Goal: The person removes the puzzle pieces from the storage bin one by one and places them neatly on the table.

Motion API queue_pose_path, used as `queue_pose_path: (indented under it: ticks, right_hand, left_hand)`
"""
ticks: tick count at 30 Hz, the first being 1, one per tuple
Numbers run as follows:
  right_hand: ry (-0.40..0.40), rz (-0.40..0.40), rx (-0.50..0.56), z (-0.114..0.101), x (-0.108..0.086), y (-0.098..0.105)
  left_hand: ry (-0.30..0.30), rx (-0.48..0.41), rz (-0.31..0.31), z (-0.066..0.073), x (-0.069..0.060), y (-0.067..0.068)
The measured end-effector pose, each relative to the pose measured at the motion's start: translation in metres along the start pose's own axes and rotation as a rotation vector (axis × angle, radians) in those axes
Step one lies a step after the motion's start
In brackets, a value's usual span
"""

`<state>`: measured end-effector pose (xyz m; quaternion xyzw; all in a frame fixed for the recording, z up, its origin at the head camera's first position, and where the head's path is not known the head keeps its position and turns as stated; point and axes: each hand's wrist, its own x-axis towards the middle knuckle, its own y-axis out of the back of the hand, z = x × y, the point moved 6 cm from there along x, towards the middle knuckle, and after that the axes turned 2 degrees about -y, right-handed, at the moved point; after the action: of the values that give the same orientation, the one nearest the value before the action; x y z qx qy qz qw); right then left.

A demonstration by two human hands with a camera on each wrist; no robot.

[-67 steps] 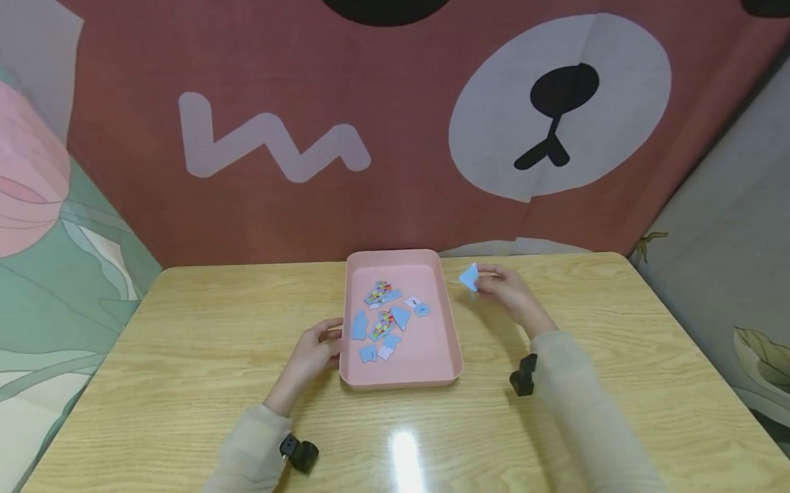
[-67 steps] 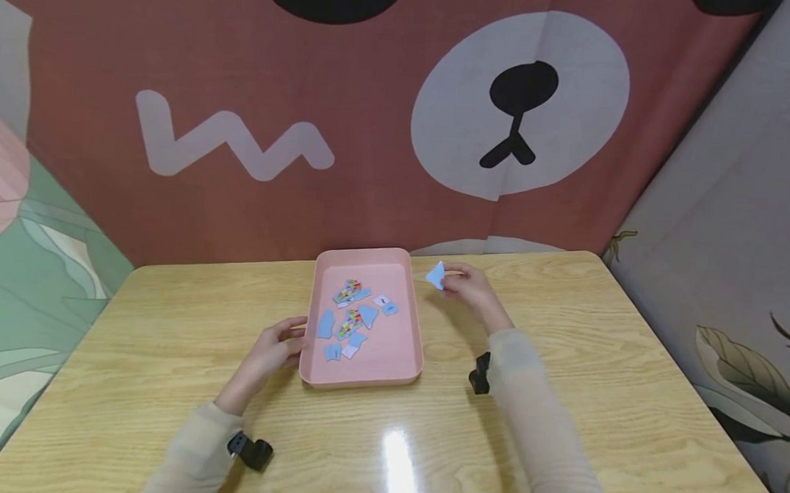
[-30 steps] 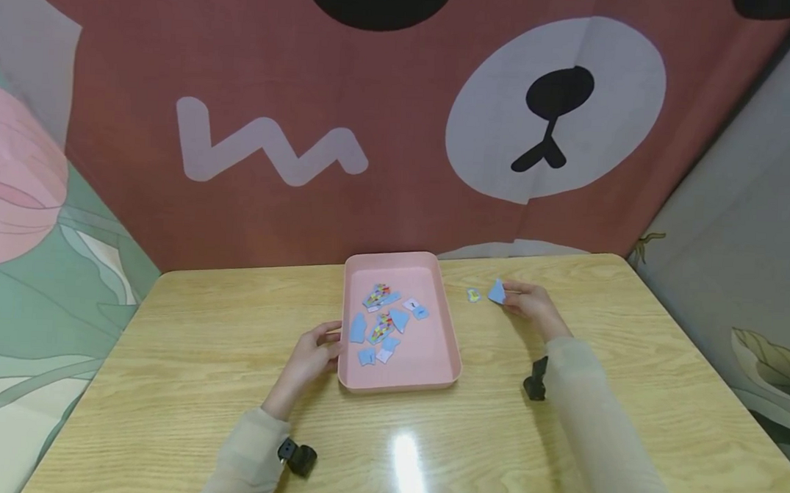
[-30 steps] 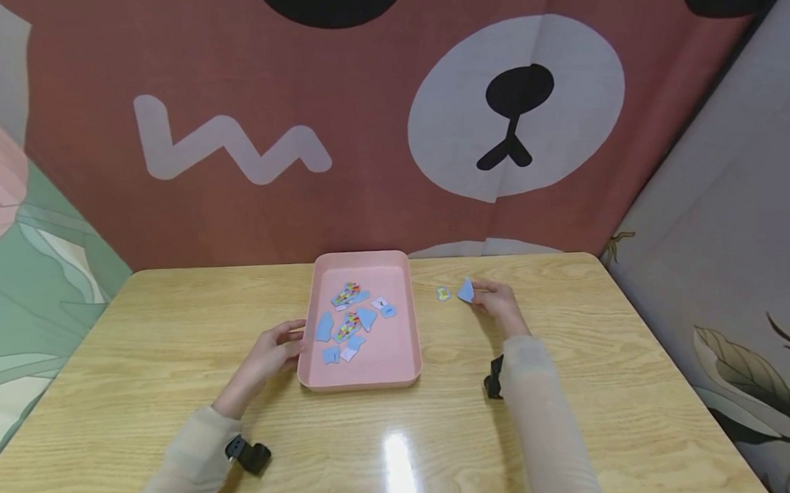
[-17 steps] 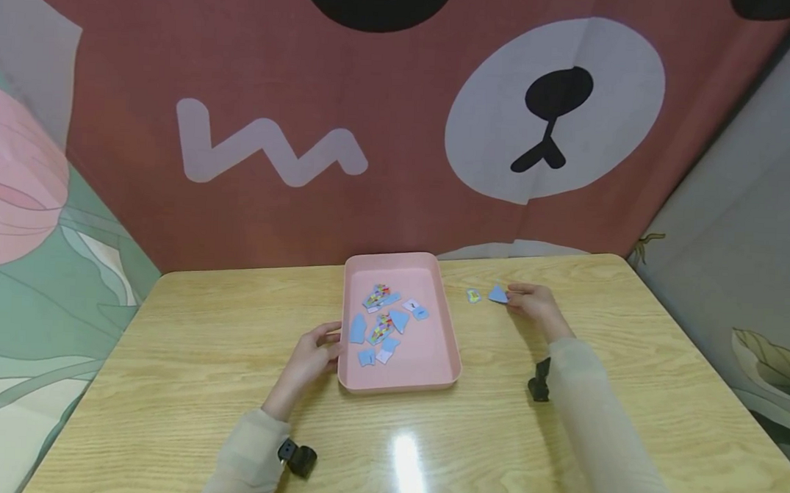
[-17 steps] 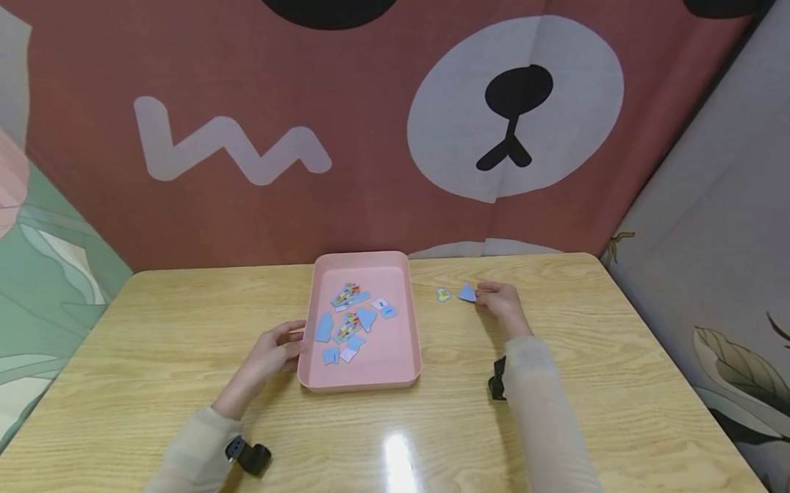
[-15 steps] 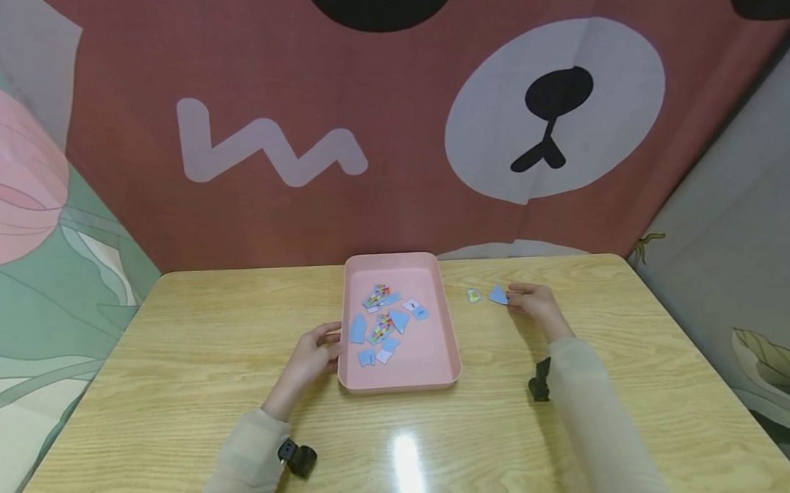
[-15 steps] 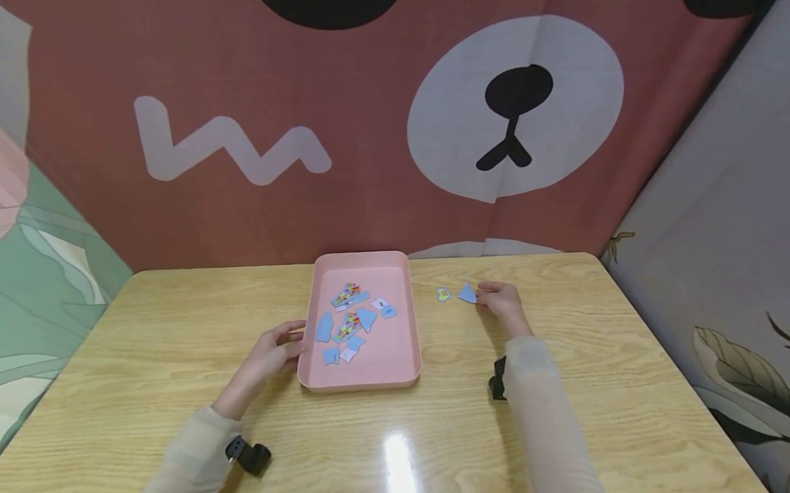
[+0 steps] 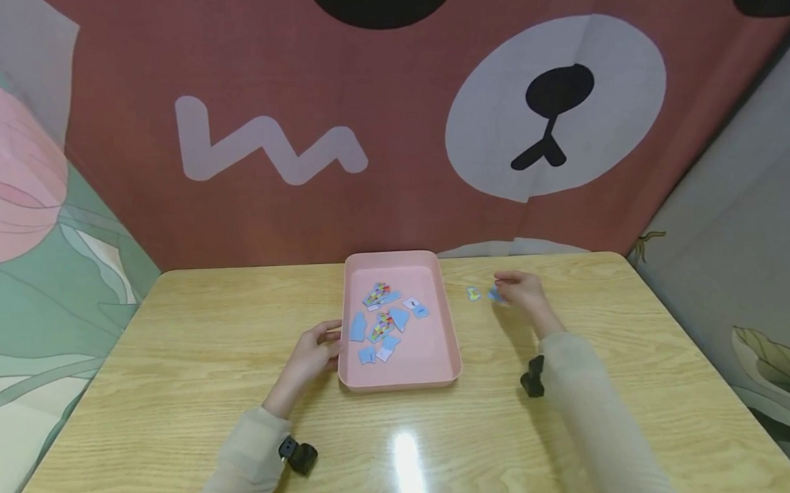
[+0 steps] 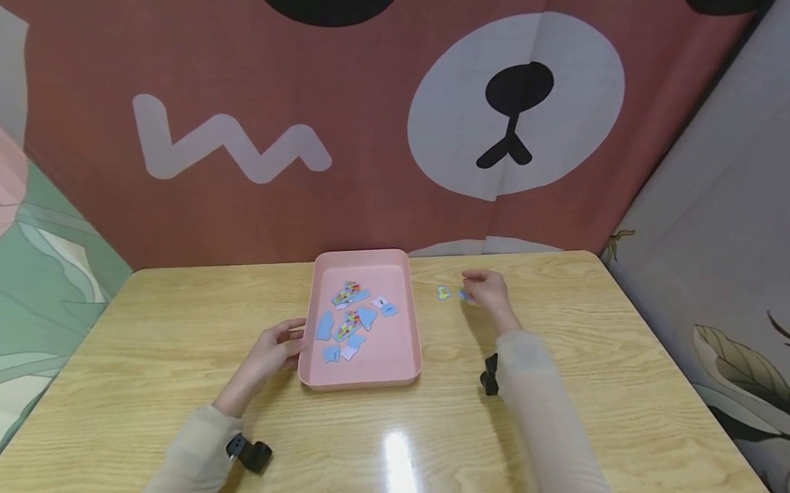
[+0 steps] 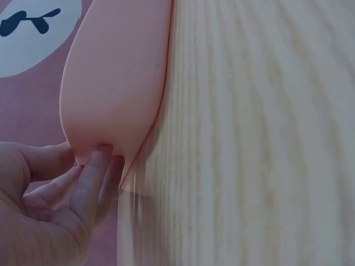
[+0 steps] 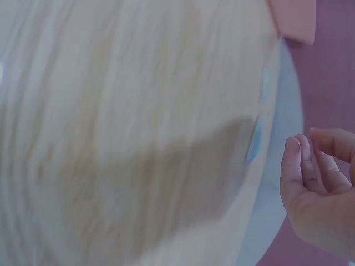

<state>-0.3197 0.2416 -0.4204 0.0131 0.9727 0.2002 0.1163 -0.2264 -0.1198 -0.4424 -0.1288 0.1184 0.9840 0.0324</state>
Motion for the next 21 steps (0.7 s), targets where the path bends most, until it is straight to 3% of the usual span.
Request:
queue_pose_path:
  ticks: [6,15,21]
  right_hand:
    - [0.09,-0.096,0.051,-0.026,-0.007,-0.03]
    - [0.16,-0.231,-0.094,-0.047,-0.023,-0.084]
    - [0.252,-0.312,-0.201,-0.058,-0.038,-0.116]
  left_hand:
    - [0.006,-0.005,0.003,-0.001,0.001,0.001]
    - [0.004,-0.008,-0.001,-0.002,0.002,0.0]
    - [-0.004,-0.014,0.001,-0.002,0.0,0.0]
